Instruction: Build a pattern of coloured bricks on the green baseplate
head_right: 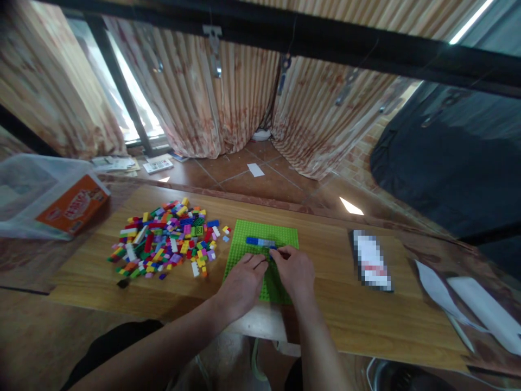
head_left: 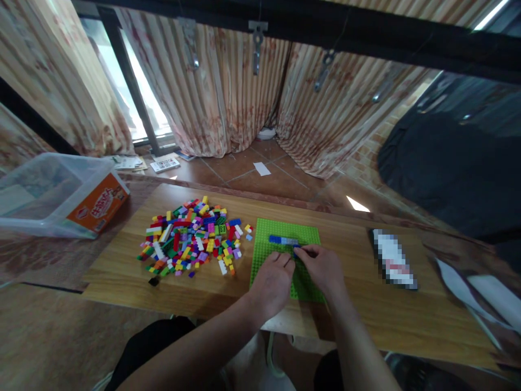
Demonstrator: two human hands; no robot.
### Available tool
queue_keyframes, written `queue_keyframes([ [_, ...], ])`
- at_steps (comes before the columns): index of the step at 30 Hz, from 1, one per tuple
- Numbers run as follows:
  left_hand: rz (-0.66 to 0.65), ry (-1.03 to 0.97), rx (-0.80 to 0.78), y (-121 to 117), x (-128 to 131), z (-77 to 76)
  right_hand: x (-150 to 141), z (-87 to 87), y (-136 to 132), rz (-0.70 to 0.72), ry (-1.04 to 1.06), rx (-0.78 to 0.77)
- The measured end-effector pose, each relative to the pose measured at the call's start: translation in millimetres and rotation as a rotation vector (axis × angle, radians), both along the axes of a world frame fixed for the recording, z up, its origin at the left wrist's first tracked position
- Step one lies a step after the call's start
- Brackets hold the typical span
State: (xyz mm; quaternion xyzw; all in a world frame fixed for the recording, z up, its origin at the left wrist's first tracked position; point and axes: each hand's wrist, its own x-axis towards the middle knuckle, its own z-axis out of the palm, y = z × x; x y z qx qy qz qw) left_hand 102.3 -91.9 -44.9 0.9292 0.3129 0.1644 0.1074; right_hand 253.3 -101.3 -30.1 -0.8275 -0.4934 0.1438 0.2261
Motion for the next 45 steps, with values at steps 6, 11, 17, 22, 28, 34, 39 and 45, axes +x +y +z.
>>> queue_keyframes([
  [6, -0.006, 0.024, 0.041, -1, 1, -1.2, 4, -3.7, 2, 0.005, 0.072, 0.027],
  [11, 0.009, 0.055, 0.036, -4, 2, 1.1, 6, -8.5, 4, -0.003, 0.098, 0.043],
  [17, 0.044, 0.037, -0.028, -7, 3, 0.1, 6, -7.8, 7, 0.013, 0.102, 0.031],
  [22, 0.046, 0.031, -0.035, -8, 3, -1.1, 13, -8.5, 11, 0.029, 0.137, -0.009],
  [28, 0.050, 0.054, -0.073, -7, 4, 2.9, 29, -8.6, 20, 0.098, 0.148, -0.117],
  [34, 0.042, 0.027, -0.048, -4, 6, 0.0, 35, -2.1, 29, 0.137, 0.094, -0.199],
  [39, 0.041, -0.032, -0.044, -3, 4, -4.0, 20, -2.2, 14, 0.045, 0.000, -0.117],
  [45, 0.052, -0.174, -0.058, -2, -3, -5.1, 20, -7.2, 4, 0.037, 0.065, -0.026],
])
